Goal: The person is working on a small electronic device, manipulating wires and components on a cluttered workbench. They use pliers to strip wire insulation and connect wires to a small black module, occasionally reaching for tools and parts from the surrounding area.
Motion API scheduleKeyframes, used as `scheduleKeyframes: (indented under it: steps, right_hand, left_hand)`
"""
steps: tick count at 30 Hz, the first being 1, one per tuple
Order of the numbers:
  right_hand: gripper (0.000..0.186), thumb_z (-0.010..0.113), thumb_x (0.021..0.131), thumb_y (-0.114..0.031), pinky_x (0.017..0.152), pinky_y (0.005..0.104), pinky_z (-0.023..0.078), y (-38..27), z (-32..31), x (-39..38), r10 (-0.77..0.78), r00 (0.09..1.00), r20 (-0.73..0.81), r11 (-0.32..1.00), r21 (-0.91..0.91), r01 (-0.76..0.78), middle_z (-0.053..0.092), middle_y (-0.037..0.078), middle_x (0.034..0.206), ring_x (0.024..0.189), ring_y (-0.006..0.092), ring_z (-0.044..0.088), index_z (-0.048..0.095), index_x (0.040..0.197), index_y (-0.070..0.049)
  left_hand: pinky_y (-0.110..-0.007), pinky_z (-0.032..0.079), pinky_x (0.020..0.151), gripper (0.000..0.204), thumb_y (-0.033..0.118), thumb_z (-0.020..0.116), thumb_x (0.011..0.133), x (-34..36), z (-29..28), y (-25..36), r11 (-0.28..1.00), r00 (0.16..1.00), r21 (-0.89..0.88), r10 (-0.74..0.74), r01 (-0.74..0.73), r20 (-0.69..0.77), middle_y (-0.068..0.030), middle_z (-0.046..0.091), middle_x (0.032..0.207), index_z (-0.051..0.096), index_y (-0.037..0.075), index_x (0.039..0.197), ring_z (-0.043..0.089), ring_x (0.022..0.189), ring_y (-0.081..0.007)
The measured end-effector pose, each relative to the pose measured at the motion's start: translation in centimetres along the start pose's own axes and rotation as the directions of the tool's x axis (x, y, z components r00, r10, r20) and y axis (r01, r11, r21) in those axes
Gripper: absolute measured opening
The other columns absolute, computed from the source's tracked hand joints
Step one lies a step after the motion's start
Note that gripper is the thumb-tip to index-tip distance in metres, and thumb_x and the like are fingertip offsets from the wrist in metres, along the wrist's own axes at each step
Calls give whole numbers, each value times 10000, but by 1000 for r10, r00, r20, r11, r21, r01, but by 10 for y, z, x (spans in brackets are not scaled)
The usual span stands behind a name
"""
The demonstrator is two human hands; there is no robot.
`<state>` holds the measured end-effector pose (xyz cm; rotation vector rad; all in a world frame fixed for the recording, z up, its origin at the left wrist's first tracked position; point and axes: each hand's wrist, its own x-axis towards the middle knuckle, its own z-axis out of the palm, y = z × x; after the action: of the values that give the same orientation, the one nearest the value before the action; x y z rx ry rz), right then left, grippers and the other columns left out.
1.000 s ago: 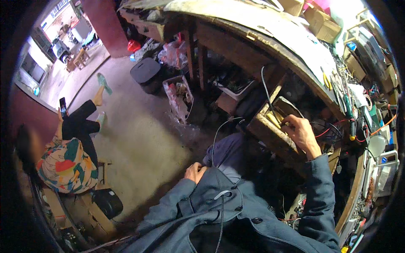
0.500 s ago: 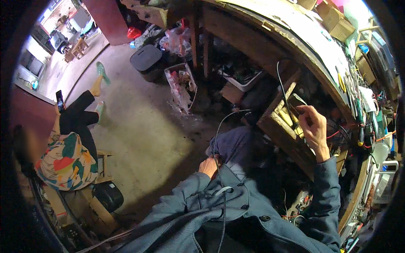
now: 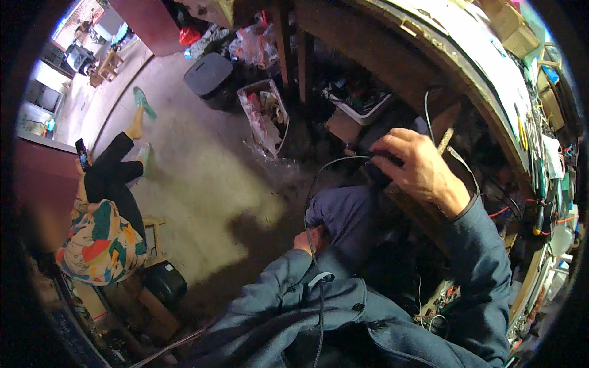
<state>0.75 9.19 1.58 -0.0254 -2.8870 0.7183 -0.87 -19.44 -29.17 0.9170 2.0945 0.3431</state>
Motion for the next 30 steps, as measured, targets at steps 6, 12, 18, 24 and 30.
scheduleKeyframes:
  steps: [6,12,18,24,30]
  right_hand:
    - [81,698,852,-109,620,429,538,36,-17,13,159,977,-140,975,-132,-178,634,145,817,721,361,648,669,903,-53]
    - [109,722,786,0,557,385,508,33,-13,18,143,971,-190,962,-205,-182,591,124,731,613,315,616,646,856,-33]
    - [234,754,685,33,475,345,417,38,-17,22,108,980,-168,958,-246,-147,539,81,649,515,236,532,670,900,-5]
    - [251,758,653,32,459,343,408,41,-19,22,125,978,-166,957,-241,-163,534,72,641,499,226,515,677,889,4]
    - [244,754,654,37,459,342,398,40,-15,22,97,979,-179,962,-235,-139,528,72,636,497,227,506,674,882,2]
  left_hand:
    - [-542,549,815,368,404,548,928,2,17,-13,991,999,-130,30,-32,-17,-188,697,1083,664,146,1164,668,973,-430]
    - [-517,539,789,330,334,626,888,-5,-2,4,977,997,-214,-38,23,-70,-179,664,1027,703,111,1118,645,892,-405]
    - [-441,542,760,308,159,630,933,4,14,-10,990,994,-139,52,-38,95,-131,657,896,652,58,1223,626,780,-278]
    - [-473,507,903,260,291,675,856,-6,25,-13,947,998,-317,-35,50,52,-138,656,1117,715,128,1056,586,1108,-340]
    - [-483,501,964,307,339,677,841,-1,22,-10,958,982,-271,-47,96,183,-160,642,1185,723,150,1080,570,1171,-384]
